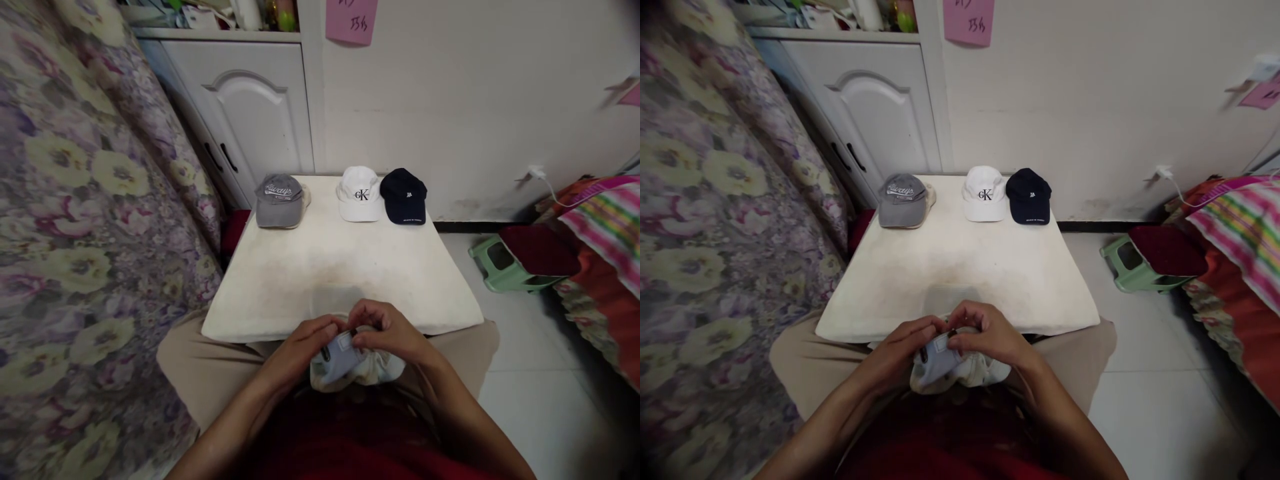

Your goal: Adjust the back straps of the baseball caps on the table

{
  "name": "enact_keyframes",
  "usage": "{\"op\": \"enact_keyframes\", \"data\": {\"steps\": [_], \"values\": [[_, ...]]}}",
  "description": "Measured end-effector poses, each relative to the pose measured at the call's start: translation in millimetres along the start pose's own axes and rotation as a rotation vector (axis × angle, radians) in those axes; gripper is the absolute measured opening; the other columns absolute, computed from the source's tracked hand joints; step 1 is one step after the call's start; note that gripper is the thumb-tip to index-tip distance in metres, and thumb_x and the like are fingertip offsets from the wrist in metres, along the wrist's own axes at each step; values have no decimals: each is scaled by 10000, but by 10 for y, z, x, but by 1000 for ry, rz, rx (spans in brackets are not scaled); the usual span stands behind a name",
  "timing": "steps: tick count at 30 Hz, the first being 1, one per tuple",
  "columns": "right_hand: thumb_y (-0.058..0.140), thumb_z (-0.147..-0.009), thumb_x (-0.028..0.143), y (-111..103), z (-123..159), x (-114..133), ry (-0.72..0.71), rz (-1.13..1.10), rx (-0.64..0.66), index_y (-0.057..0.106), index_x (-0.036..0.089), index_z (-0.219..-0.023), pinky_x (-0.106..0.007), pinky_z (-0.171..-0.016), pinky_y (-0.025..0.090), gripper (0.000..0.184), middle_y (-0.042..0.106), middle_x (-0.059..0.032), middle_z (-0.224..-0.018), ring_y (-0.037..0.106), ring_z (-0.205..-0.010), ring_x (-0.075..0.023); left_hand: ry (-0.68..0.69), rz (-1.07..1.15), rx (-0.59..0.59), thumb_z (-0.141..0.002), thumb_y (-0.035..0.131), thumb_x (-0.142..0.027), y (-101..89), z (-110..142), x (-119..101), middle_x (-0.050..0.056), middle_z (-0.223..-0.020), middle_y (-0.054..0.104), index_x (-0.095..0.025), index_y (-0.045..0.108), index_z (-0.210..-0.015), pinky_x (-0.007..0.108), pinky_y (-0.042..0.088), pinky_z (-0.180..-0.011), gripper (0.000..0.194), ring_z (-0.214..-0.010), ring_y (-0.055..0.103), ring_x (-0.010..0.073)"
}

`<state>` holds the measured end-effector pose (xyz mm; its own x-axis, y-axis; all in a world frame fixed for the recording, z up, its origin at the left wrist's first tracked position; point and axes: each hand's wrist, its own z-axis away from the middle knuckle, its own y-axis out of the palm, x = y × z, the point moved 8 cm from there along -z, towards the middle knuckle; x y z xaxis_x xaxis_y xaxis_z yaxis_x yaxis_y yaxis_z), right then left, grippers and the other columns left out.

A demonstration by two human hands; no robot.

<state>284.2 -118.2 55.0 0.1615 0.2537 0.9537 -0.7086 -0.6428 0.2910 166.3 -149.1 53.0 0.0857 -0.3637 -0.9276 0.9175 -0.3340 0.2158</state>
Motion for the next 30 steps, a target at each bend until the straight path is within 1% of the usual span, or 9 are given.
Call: {"op": "enact_keyframes", "data": {"steps": [2, 6, 10, 14, 19, 21, 23, 27, 30], "values": [[793, -759, 259, -29, -14, -14, -25, -44, 6, 645, 184, -915, -227, -591, 444, 228, 659, 12, -782, 586, -628, -104, -25, 86, -3, -842, 638, -370, -10, -20, 44, 23, -815, 634, -161, 684, -893, 250, 391, -678, 220, -745, 541, 150], [765, -797, 265, -85, -5, -21, -12, -21, 30, 666, 172, -926, -196, -584, 409, 188, 631, 19, -748, 551, -626, -82, -93, 146, 88, -729, 765, -311, 56, -48, 112, 15, -766, 645, -150, 658, -850, 226, 368, -605, 228, -647, 535, 118], [737, -822, 255, -121, 20, -42, 35, 0, 46, 653, 166, -896, -170, -514, 351, 142, 562, 47, -660, 461, -551, -61, -87, 197, 76, -714, 790, -321, 46, -85, 145, -10, -689, 632, -157, 611, -845, 204, 333, -528, 275, -544, 502, 87], [767, -785, 238, -89, -6, -103, 36, -73, 33, 636, 159, -858, -159, -487, 334, 169, 547, 49, -648, 440, -533, -56, -87, 190, 61, -708, 799, -289, 49, -120, 192, -38, -611, 584, -159, 583, -789, 189, 292, -486, 265, -496, 453, 67], [747, -814, 297, -97, -5, -113, 12, -147, 7, 637, 162, -884, -165, -512, 415, 187, 573, 26, -755, 493, -573, -62, -91, 207, 19, -704, 799, -303, 14, -131, 208, -42, -605, 588, -168, 571, -802, 184, 280, -475, 282, -479, 450, 65], [724, -838, 320, -121, 29, -104, 32, -115, 29, 638, 164, -935, -182, -550, 456, 203, 599, 8, -814, 542, -623, -76, -79, 205, 20, -704, 797, -311, 3, -130, 194, -37, -614, 593, -163, 575, -807, 184, 284, -476, 286, -483, 452, 64], [702, -856, 342, -131, 68, -117, 79, -73, 78, 631, 159, -955, -192, -543, 462, 221, 623, 4, -787, 562, -603, -83, -63, 196, 20, -696, 799, -313, -5, -132, 177, -32, -629, 601, -158, 575, -801, 186, 291, -478, 292, -487, 452, 63], [699, -850, 355, -131, 98, -174, 173, 15, 127, 616, 152, -850, -167, -452, 381, 219, 606, 38, -623, 494, -473, -59, -69, 143, 43, -707, 789, -320, 17, -143, 173, -36, -607, 588, -157, 575, -789, 187, 285, -476, 281, -482, 450, 63], [702, -841, 338, -117, 68, -160, 167, 41, 104, 617, 154, -814, -158, -429, 332, 204, 594, 52, -592, 442, -448, -45, -92, 96, 54, -722, 775, -314, 37, -154, 184, -38, -584, 584, -161, 581, -792, 189, 281, -476, 256, -478, 465, 70]]}}
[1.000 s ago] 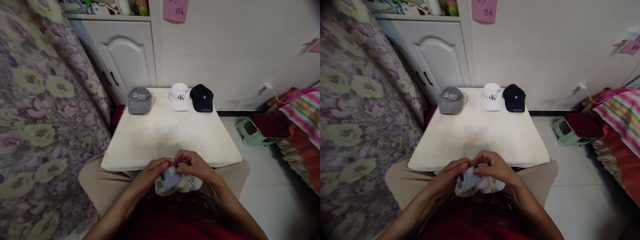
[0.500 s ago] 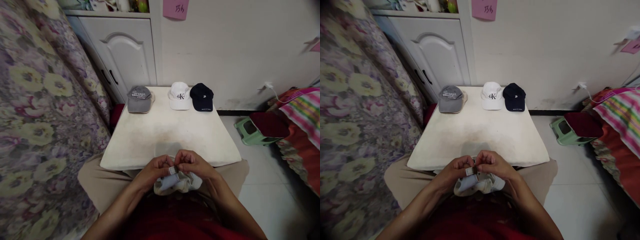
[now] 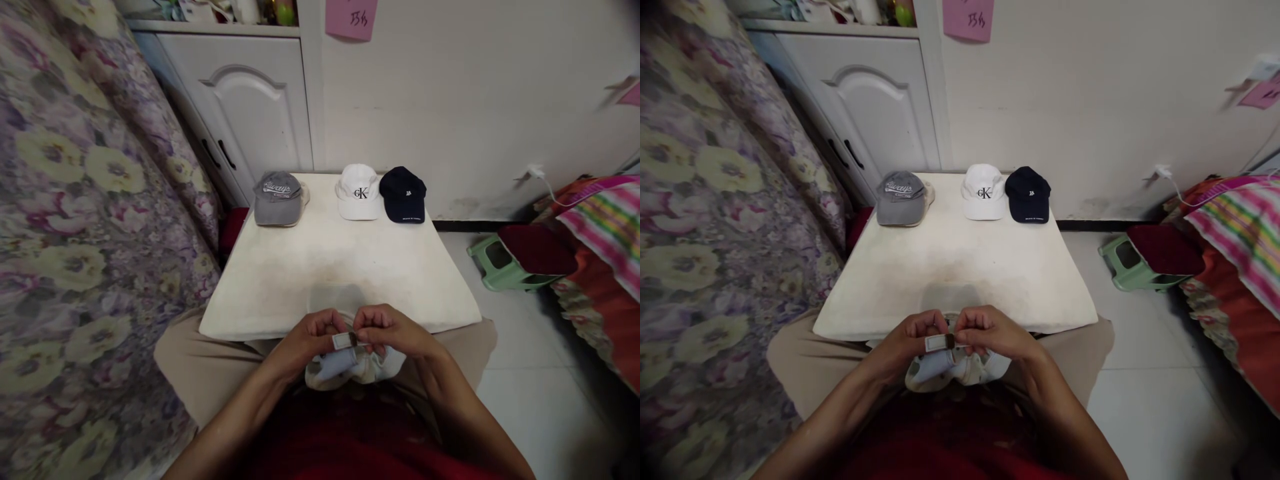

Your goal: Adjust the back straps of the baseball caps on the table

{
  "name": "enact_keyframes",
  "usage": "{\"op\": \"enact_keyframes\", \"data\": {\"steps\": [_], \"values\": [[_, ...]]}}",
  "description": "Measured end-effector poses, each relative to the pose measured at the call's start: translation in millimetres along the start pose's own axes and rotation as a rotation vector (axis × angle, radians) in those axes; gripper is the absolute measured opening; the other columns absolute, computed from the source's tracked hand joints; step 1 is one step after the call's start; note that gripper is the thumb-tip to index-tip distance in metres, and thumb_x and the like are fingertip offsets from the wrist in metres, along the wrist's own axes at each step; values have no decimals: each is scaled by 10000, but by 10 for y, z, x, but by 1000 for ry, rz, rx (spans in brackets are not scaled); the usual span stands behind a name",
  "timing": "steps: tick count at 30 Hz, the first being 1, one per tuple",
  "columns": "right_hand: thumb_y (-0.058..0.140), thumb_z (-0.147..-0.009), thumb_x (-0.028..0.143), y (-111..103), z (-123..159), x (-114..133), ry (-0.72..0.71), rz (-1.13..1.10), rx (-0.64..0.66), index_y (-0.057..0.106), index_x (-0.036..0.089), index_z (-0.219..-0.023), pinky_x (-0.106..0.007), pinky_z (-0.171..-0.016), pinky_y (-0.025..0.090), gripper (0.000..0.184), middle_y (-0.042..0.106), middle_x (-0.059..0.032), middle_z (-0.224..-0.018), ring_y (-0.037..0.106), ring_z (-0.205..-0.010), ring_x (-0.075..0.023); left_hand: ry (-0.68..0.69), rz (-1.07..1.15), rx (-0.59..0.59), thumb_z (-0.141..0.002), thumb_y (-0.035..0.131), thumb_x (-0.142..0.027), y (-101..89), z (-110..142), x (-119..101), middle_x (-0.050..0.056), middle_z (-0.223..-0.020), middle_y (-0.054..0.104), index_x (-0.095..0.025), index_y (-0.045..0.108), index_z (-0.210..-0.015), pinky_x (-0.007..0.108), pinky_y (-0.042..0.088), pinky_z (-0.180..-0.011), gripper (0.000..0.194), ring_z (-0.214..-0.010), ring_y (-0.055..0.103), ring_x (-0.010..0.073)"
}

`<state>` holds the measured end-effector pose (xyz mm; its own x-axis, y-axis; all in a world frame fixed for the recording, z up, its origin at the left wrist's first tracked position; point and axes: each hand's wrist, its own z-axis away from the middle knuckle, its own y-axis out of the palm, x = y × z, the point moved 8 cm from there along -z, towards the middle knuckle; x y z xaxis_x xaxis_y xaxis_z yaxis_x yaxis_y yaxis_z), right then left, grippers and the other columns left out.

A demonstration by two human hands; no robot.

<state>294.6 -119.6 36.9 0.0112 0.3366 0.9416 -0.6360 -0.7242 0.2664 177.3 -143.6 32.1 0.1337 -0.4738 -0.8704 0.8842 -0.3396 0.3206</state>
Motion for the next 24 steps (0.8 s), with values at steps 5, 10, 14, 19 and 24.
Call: {"op": "enact_keyframes", "data": {"steps": [5, 10, 14, 19, 24], "values": [[686, -846, 366, 38, -9, 59, -29, 8, -12, 621, 157, -840, -176, -439, 326, 219, 612, 42, -615, 438, -461, -55, -11, -23, -38, -732, 747, -254, -8, -6, -9, -43, -582, 596, -165, 568, -772, 187, 273, -471, 204, -462, 453, 60], [741, -798, 371, 38, -4, 91, -35, 60, -69, 597, 165, -808, -186, -456, 309, 251, 612, 33, -652, 444, -509, -66, 1, -65, -30, -722, 759, -300, 38, 13, -53, -26, -592, 627, -165, 569, -774, 193, 311, -477, 239, -465, 478, 76], [800, -727, 337, 27, -12, 120, -54, 83, -141, 603, 174, -807, -207, -537, 373, 267, 588, 35, -707, 498, -598, -89, 36, -124, -42, -717, 768, -295, 61, 38, -109, -39, -584, 595, -161, 568, -767, 194, 324, -499, 246, -492, 473, 77], [821, -697, 341, 21, -3, 119, -30, 145, -193, 605, 185, -805, -218, -535, 368, 287, 561, 40, -694, 475, -593, -96, 43, -177, -30, -741, 754, -332, 76, 55, -115, -46, -610, 557, -165, 558, -786, 204, 294, -504, 261, -510, 441, 79], [818, -695, 334, 6, 33, 195, -61, 280, -270, 616, 188, -794, -231, -589, 402, 268, 589, 22, -745, 511, -662, -118, 68, -211, -38, -825, 654, -368, 70, 90, -183, -15, -717, 565, -163, 587, -817, 223, 332, -566, 216, -611, 469, 109]]}}
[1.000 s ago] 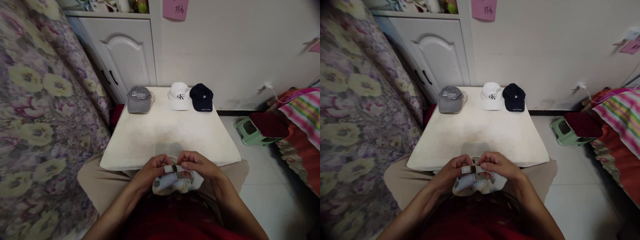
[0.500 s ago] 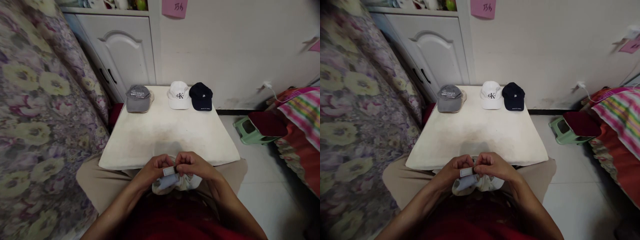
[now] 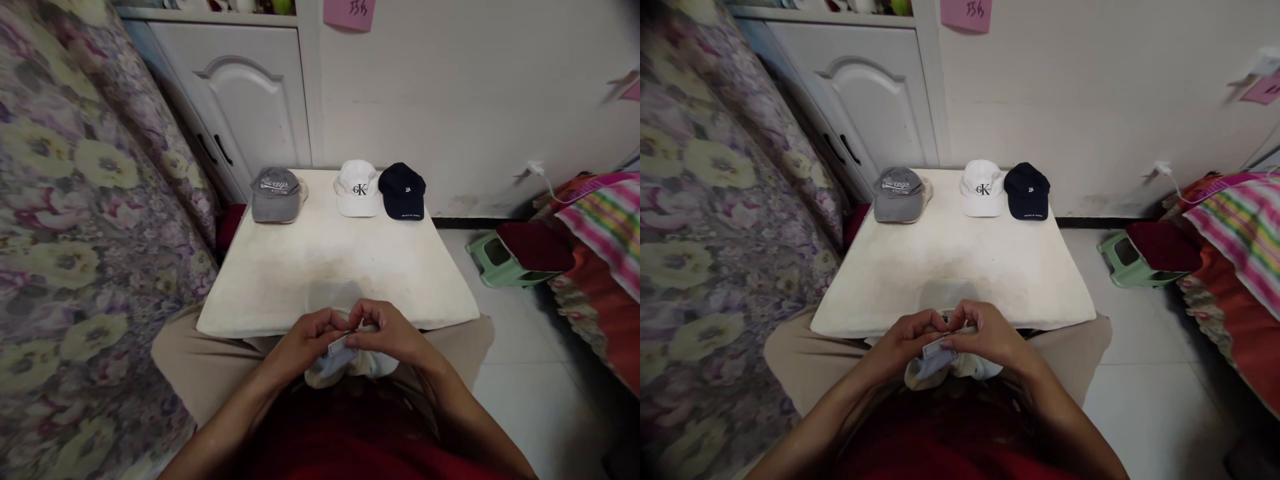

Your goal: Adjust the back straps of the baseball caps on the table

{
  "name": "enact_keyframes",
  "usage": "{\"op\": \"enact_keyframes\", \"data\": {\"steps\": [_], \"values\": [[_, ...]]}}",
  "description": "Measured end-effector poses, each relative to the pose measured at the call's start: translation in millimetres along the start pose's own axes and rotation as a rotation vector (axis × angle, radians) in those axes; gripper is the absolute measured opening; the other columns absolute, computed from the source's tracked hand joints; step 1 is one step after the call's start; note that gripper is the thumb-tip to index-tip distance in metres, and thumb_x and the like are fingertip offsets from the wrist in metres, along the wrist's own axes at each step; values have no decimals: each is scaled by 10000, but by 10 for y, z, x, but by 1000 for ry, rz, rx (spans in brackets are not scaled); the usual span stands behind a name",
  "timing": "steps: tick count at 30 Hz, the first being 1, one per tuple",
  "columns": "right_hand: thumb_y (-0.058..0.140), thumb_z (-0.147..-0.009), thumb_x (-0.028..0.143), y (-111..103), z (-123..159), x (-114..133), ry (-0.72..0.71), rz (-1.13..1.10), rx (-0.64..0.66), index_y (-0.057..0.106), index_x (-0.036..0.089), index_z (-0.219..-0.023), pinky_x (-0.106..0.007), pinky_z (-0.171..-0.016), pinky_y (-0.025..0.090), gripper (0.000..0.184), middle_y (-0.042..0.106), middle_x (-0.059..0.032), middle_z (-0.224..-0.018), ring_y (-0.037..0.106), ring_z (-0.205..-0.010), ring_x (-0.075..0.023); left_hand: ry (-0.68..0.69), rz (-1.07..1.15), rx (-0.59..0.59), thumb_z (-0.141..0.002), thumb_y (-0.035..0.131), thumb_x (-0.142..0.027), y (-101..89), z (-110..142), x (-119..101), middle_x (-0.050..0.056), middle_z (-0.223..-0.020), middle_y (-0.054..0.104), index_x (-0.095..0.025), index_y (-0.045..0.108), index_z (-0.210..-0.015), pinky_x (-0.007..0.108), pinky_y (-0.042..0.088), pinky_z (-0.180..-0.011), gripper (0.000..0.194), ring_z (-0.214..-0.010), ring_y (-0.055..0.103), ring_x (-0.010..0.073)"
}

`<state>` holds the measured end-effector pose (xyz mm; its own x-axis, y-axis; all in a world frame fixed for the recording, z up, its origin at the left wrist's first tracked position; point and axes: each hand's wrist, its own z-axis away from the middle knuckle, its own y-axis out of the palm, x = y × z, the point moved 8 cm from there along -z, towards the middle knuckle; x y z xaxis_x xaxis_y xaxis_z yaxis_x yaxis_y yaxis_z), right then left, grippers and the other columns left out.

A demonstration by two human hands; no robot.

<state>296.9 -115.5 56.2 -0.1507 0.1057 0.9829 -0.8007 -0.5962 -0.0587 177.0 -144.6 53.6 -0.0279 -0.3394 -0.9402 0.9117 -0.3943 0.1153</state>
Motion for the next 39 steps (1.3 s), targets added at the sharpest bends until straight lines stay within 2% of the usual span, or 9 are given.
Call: {"op": "enact_keyframes", "data": {"steps": [7, 10, 13, 17, 22, 28, 32, 36, 39], "values": [[782, -716, 275, 3, 32, 108, -58, 136, -71, 610, 198, -786, -250, -624, 403, 201, 597, 24, -747, 515, -693, -133, 31, -93, -37, -898, 542, -386, -58, 59, -88, -3, -749, 560, -169, 617, -826, 239, 348, -618, 240, -693, 471, 141], [755, -723, 226, 16, 35, 121, -62, 165, -89, 600, 200, -788, -259, -642, 407, 170, 615, 18, -771, 534, -723, -144, 46, -53, -14, -852, 624, -402, -19, 59, -78, -19, -729, 554, -174, 569, -830, 231, 332, -599, 236, -658, 460, 125], [730, -718, 178, 37, 38, 116, -57, 174, -96, 594, 202, -795, -265, -653, 413, 158, 625, 15, -786, 549, -736, -151, 30, -18, 26, -763, 732, -325, 35, 51, -36, -29, -740, 574, -185, 529, -847, 223, 330, -588, 261, -639, 468, 111], [707, -736, 183, 71, 40, 112, -70, 151, -100, 569, 205, -784, -268, -663, 416, 148, 623, 17, -784, 555, -748, -157, 23, -95, -10, -735, 738, -249, 25, 43, -28, -31, -745, 593, -185, 545, -860, 229, 352, -598, 239, -648, 496, 117], [690, -751, 176, 72, 25, 90, -80, 125, -121, 558, 203, -766, -268, -679, 417, 136, 615, 22, -772, 553, -752, -155, 17, -128, -40, -755, 730, -290, 39, 37, -51, -23, -728, 623, -193, 557, -922, 241, 368, -610, 260, -641, 521, 128], [719, -811, 342, -29, 37, 2, -23, -90, -43, 599, 193, -874, -229, -561, 364, 201, 600, 14, -765, 500, -645, -116, -5, 45, -27, -737, 759, -343, 23, -21, 18, -31, -685, 606, -188, 539, -919, 218, 328, -551, 324, -572, 493, 106], [662, -871, 375, -55, 48, 14, -34, -130, 64, 628, 175, -864, -230, -555, 349, 203, 610, 11, -708, 497, -609, -108, -8, 9, 7, -763, 729, -383, -1, -59, 0, -25, -689, 584, -165, 591, -888, 215, 302, -516, 287, -550, 459, 96], [675, -860, 376, -83, -9, -1, -39, -164, 46, 613, 173, -818, -232, -566, 348, 216, 582, 22, -673, 498, -601, -108, 10, -70, 81, -816, 677, -388, 35, -77, -62, -8, -745, 583, -158, 637, -877, 227, 339, -585, 242, -655, 484, 121], [694, -846, 376, -72, -44, -14, -40, -164, 62, 612, 174, -838, -224, -555, 336, 218, 559, 28, -692, 470, -602, -99, 22, -108, 89, -856, 628, -426, 35, -91, -34, -18, -721, 535, -159, 616, -846, 230, 316, -581, 268, -642, 434, 115]]}}
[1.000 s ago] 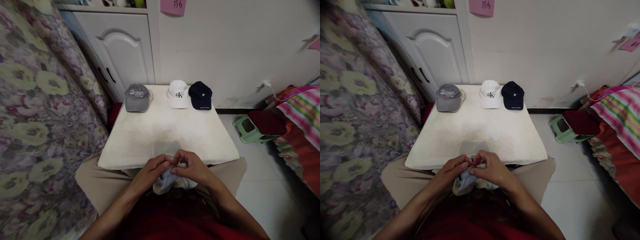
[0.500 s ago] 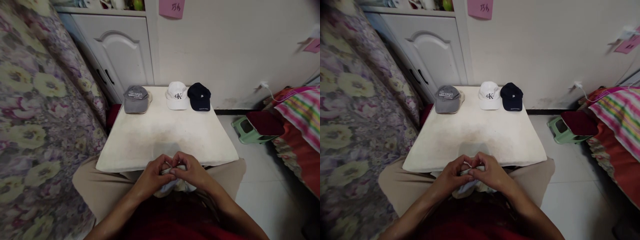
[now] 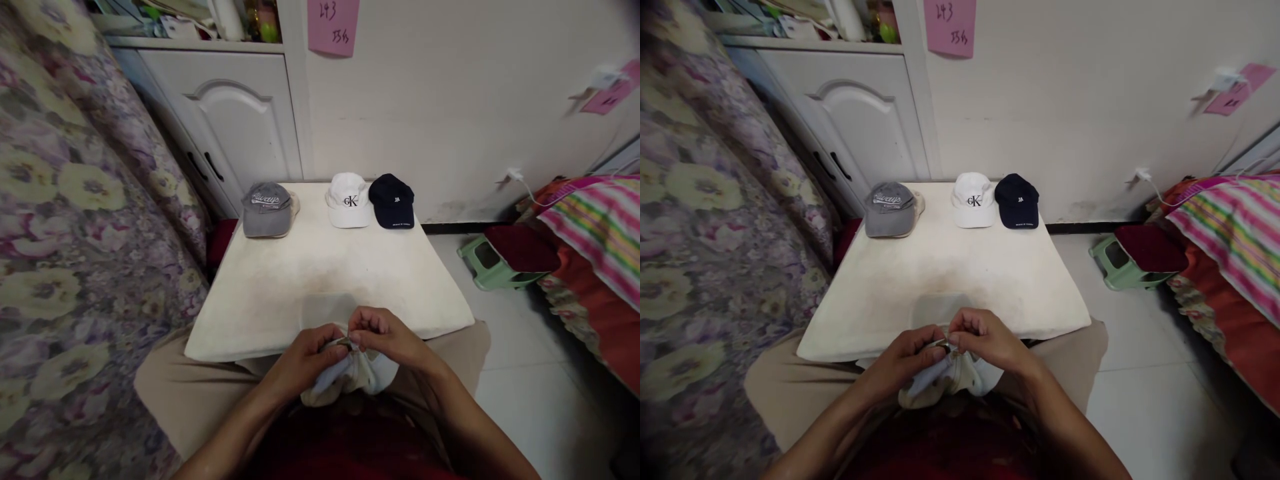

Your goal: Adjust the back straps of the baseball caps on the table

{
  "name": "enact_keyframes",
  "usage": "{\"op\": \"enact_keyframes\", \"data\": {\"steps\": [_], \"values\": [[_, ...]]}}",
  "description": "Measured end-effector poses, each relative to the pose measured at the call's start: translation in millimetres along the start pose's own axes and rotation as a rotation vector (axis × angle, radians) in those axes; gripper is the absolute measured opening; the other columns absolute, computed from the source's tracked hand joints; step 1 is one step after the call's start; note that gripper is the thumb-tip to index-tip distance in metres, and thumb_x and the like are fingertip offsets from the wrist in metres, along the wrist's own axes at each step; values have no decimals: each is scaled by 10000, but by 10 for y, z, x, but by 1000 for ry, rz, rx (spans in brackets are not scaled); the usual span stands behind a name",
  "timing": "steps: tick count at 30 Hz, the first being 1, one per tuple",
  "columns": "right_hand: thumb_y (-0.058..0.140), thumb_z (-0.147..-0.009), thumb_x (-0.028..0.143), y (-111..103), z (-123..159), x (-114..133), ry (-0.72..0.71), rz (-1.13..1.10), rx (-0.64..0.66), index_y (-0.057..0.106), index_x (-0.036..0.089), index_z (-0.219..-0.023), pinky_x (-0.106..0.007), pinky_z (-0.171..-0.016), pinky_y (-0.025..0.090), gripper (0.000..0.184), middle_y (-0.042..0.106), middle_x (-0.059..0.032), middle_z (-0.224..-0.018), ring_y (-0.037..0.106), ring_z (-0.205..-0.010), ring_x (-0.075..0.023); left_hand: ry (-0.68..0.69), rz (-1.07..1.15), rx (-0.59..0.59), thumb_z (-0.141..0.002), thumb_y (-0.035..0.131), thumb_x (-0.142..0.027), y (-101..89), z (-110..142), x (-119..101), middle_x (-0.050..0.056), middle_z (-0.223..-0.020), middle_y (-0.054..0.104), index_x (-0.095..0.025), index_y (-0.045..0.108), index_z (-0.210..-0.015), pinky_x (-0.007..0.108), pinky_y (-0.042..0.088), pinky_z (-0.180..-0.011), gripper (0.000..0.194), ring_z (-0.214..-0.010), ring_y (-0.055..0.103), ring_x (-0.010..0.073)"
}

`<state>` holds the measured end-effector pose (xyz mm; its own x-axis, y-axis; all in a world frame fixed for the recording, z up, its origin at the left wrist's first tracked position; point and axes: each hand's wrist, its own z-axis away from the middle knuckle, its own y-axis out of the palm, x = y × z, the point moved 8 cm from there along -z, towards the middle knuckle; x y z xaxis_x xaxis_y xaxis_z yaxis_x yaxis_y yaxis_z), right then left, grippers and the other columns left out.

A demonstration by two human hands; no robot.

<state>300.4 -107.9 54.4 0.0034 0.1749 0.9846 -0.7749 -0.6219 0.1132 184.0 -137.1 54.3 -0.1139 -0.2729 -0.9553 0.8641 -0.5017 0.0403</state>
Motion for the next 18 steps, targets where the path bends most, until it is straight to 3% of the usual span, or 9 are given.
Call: {"op": "enact_keyframes", "data": {"steps": [6, 12, 16, 18], "values": [[708, -832, 392, 35, -2, -39, 44, 9, 80, 616, 155, -748, -200, -501, 299, 268, 488, 53, -608, 397, -545, -74, 19, -4, 5, -854, 607, -485, 15, -25, 76, -25, -672, 470, -151, 575, -768, 236, 284, -556, 346, -611, 387, 112], [708, -832, 411, -9, -28, -56, 53, -12, 59, 639, 151, -793, -182, -483, 338, 272, 554, 46, -600, 470, -524, -75, 80, -68, 81, -863, 625, -409, 77, -22, -153, 13, -783, 566, -148, 641, -851, 236, 344, -616, 262, -701, 471, 136], [745, -805, 409, -68, -3, 59, 0, -77, 155, 650, 143, -839, -201, -575, 433, 285, 653, 6, -692, 571, -594, -92, 70, 72, -1, -834, 662, -414, -63, -24, -253, -37, -619, 481, -148, 599, -749, 209, 271, -517, 286, -548, 373, 87], [751, -804, 398, -161, 15, 149, -47, -113, 136, 651, 136, -813, -200, -611, 448, 280, 677, -10, -721, 593, -631, -95, 80, 178, -49, -811, 688, -408, -153, -23, -314, -41, -613, 475, -147, 591, -736, 200, 254, -497, 288, -527, 356, 78]]}}
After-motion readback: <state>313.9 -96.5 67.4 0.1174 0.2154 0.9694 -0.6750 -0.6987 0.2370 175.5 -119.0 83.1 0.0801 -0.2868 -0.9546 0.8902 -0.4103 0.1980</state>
